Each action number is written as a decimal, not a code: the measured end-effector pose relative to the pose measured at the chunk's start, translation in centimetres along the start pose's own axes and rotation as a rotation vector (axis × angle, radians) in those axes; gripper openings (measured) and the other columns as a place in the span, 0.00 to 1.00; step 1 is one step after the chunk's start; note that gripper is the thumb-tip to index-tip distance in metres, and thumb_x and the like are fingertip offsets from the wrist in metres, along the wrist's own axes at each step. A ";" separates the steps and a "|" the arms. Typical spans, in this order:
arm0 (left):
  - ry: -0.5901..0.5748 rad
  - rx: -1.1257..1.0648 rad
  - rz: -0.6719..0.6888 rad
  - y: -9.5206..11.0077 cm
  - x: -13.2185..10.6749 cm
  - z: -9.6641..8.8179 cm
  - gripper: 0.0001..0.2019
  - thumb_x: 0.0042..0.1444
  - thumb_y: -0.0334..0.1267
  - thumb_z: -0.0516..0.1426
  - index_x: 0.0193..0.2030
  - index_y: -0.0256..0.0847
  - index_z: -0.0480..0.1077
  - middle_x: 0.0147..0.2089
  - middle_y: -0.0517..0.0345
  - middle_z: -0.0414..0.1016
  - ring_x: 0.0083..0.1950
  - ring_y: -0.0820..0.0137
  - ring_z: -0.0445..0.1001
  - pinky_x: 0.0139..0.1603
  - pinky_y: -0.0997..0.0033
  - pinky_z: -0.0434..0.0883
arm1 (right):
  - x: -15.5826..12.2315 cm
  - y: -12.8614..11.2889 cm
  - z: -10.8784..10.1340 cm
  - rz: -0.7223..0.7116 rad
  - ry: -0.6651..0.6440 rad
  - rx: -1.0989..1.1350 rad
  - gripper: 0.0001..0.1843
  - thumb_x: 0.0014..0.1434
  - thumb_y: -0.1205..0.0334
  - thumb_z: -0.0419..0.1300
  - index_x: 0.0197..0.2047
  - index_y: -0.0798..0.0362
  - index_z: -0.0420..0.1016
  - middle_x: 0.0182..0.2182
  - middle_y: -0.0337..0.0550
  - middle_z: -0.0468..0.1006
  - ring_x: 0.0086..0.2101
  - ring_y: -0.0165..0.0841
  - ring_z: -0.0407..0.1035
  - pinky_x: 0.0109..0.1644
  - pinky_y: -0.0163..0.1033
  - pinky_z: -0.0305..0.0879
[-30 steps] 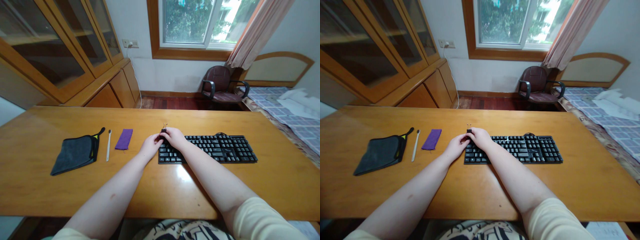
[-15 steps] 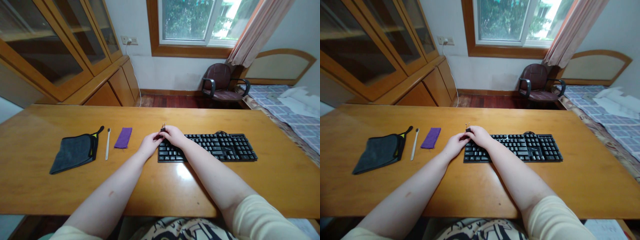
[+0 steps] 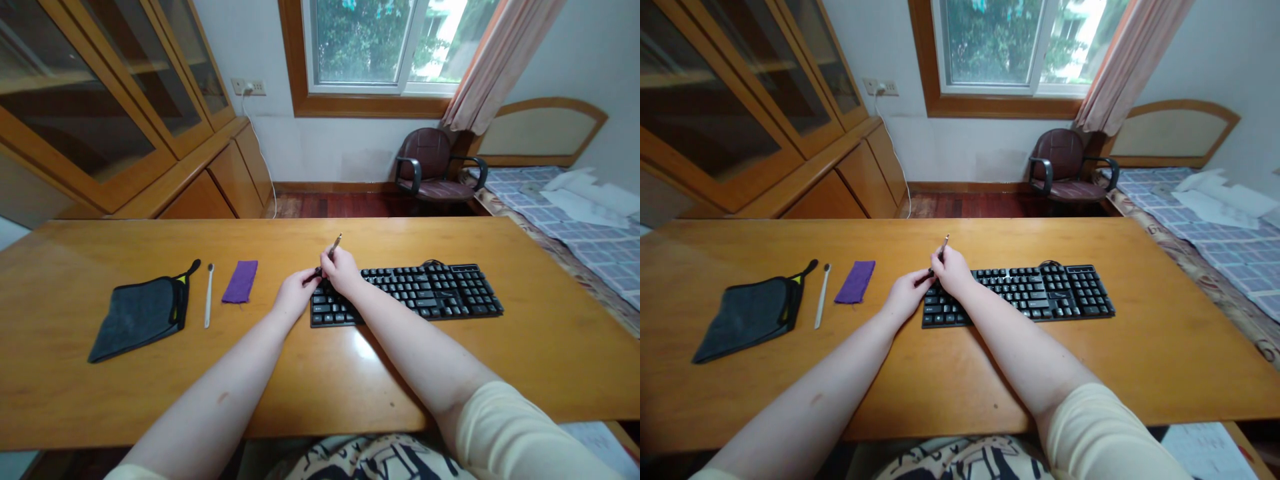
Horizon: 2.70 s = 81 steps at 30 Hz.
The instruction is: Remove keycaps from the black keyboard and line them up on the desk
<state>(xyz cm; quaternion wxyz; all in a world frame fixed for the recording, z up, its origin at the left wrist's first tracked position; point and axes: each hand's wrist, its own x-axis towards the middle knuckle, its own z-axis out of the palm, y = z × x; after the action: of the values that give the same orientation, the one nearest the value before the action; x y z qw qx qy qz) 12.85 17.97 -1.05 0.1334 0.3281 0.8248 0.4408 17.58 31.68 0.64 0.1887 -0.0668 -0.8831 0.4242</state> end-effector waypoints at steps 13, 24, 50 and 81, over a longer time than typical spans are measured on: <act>0.197 -0.117 0.038 -0.9 -0.3 0.9 0.21 0.50 0.38 0.60 0.52 0.40 0.68 0.50 0.48 0.73 0.48 0.63 0.73 0.51 0.61 0.70 | 0.4 1.1 0.5 0.146 -0.055 0.709 0.15 0.55 0.48 0.56 0.32 0.51 0.61 0.17 0.32 0.69 0.17 0.27 0.65 0.23 0.33 0.64; 0.229 -0.285 -0.006 -0.1 -0.5 0.0 0.13 0.50 0.37 0.60 0.44 0.40 0.74 0.43 0.52 0.78 0.43 0.64 0.76 0.50 0.62 0.71 | -0.1 1.3 0.7 0.053 0.072 0.427 0.17 0.55 0.46 0.56 0.32 0.54 0.68 0.25 0.39 0.73 0.27 0.29 0.68 0.33 0.35 0.65; 0.356 -0.171 -0.039 0.3 -0.8 -0.4 0.14 0.48 0.41 0.60 0.41 0.38 0.75 0.40 0.51 0.78 0.38 0.66 0.76 0.45 0.65 0.73 | -0.2 0.7 0.1 0.056 -0.115 0.564 0.16 0.51 0.51 0.61 0.29 0.57 0.78 0.25 0.42 0.77 0.20 0.25 0.65 0.20 0.29 0.61; 0.045 -1.234 -0.441 0.1 -0.4 -1.1 0.06 0.46 0.26 0.60 0.32 0.35 0.68 0.31 0.57 0.74 0.32 0.76 0.74 0.40 0.75 0.73 | -0.4 0.1 -1.1 -0.273 -0.190 0.328 0.13 0.54 0.50 0.60 0.30 0.50 0.80 0.29 0.42 0.79 0.32 0.34 0.72 0.41 0.39 0.68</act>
<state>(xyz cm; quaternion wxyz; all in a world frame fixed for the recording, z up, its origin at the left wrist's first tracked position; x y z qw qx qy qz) 12.60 17.07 -0.41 0.3672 0.0051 0.4708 0.8022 18.37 32.43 1.01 0.1686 0.1251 -0.8170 0.5370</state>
